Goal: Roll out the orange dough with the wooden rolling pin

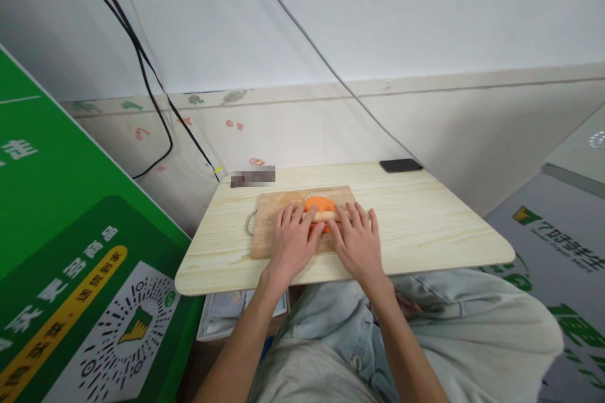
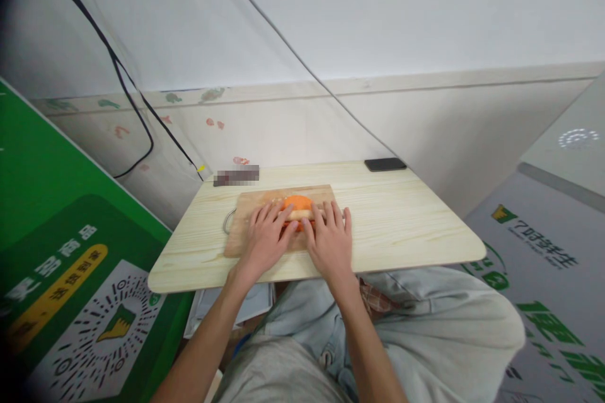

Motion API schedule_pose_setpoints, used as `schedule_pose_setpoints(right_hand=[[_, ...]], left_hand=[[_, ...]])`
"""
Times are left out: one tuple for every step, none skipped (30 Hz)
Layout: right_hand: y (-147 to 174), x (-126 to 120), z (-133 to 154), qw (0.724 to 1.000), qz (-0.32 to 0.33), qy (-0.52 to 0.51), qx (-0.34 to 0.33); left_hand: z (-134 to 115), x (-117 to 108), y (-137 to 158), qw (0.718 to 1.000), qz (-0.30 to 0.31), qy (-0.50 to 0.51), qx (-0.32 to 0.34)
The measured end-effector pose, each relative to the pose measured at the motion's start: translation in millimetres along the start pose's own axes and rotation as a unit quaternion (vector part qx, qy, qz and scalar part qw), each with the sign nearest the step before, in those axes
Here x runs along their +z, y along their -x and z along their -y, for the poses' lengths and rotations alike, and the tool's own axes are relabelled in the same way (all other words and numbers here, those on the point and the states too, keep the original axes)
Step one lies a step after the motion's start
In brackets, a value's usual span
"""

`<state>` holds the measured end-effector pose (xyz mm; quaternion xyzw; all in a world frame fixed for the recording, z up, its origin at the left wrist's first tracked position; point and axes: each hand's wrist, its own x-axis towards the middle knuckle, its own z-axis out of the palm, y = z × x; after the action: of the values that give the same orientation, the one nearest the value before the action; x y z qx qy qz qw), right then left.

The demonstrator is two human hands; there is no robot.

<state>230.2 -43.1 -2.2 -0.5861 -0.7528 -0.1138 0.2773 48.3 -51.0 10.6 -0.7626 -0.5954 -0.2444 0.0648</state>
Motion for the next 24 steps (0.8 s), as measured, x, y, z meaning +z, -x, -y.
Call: schedule_pose_setpoints(right_hand=[[5.9, -1.7, 0.8, 1.0, -0.007, 0.001, -0.002], [10.0, -3.0, 1.5, 1.0, -0.011, 0.002, -0.003], [12.2, -3.7, 2.1, 1.0, -0.015, 0.004, -0.003], [12.3, -3.8, 2.5, 1.0, -0.016, 0.005, -0.001], [10.6, -3.2, 2.7, 1.0, -0.014, 0.007, 0.001], [7.1, -2.0, 2.5, 1.0, -0.01, 0.008, 0.003], [2.1, -0.3, 2.1, 1.0, -0.003, 0.008, 0.004], [-4.1, 1.6, 1.5, 1.0, 0.007, 0.008, 0.005], [-11.1, 3.6, 0.8, 1.0, 0.018, 0.008, 0.006], [-18.7, 5.5, 0.2, 0.999, 0.03, 0.009, 0.006], [-26.7, 7.1, -0.4, 0.999, 0.042, 0.01, 0.007], [-34.7, 8.2, -0.7, 0.998, 0.053, 0.013, 0.011], [-42.7, 8.8, -0.6, 0.998, 0.065, 0.016, 0.009], [-50.5, 9.0, -0.2, 0.997, 0.075, 0.02, 0.006], [-57.8, 8.9, 0.5, 0.996, 0.087, 0.024, 0.001], [-64.5, 8.6, 1.4, 0.995, 0.101, 0.028, -0.007], [-70.2, 8.2, 2.4, 0.993, 0.112, 0.031, -0.009], [-74.6, 7.9, 3.3, 0.992, 0.121, 0.033, -0.007], [-77.6, 7.8, 4.1, 0.991, 0.126, 0.033, -0.002], [-78.8, 7.9, 4.5, 0.992, 0.125, 0.033, 0.003], [-78.0, 8.2, 4.7, 0.992, 0.119, 0.031, 0.007], [-75.4, 8.7, 4.5, 0.994, 0.109, 0.028, 0.009], [-71.1, 9.4, 4.1, 0.995, 0.098, 0.024, 0.009], [-65.5, 10.1, 3.6, 0.996, 0.086, 0.02, 0.012]], left_hand=[[-1.6, -1.7, 5.0, 1.0, -0.001, -0.002, 0.003], [-3.1, -2.9, 8.6, 1.0, -0.003, -0.004, 0.003], [-4.4, -3.5, 10.6, 1.0, -0.004, -0.006, 0.003], [-5.3, -3.3, 11.0, 1.0, -0.006, -0.009, 0.001], [-5.8, -2.5, 10.0, 1.0, -0.008, -0.011, -0.002], [-5.8, -1.2, 7.9, 1.0, -0.009, -0.012, -0.003], [-5.5, 0.4, 5.0, 1.0, -0.01, -0.011, -0.005], [-5.0, 2.3, 1.8, 1.0, -0.011, -0.009, -0.006], [-4.2, 4.1, -1.3, 1.0, -0.013, -0.007, -0.008], [-3.5, 5.8, -3.8, 1.0, -0.016, -0.004, -0.008], [-2.9, 7.2, -5.7, 1.0, -0.019, -0.001, -0.007], [-2.4, 8.3, -6.7, 1.0, -0.023, 0.0, -0.006], [-2.2, 9.2, -6.9, 1.0, -0.028, -0.001, -0.006], [-2.1, 9.7, -6.6, 0.999, -0.033, -0.002, -0.006], [-2.2, 10.0, -5.9, 0.999, -0.037, -0.004, -0.009], [-2.5, 10.1, -5.1, 0.999, -0.04, -0.006, -0.013], [-2.8, 10.1, -4.4, 0.999, -0.041, -0.007, -0.019], [-3.3, 10.0, -3.8, 0.999, -0.041, -0.008, -0.026], [-3.9, 9.8, -3.4, 0.999, -0.039, -0.009, -0.032], [-4.4, 9.6, -3.2, 0.999, -0.037, -0.009, -0.039], [-4.9, 9.3, -3.2, 0.998, -0.034, -0.008, -0.045], [-5.4, 9.0, -3.1, 0.998, -0.031, -0.007, -0.049], [-5.8, 8.7, -3.1, 0.998, -0.028, -0.005, -0.051], [-6.0, 8.4, -3.0, 0.998, -0.024, -0.002, -0.05]])
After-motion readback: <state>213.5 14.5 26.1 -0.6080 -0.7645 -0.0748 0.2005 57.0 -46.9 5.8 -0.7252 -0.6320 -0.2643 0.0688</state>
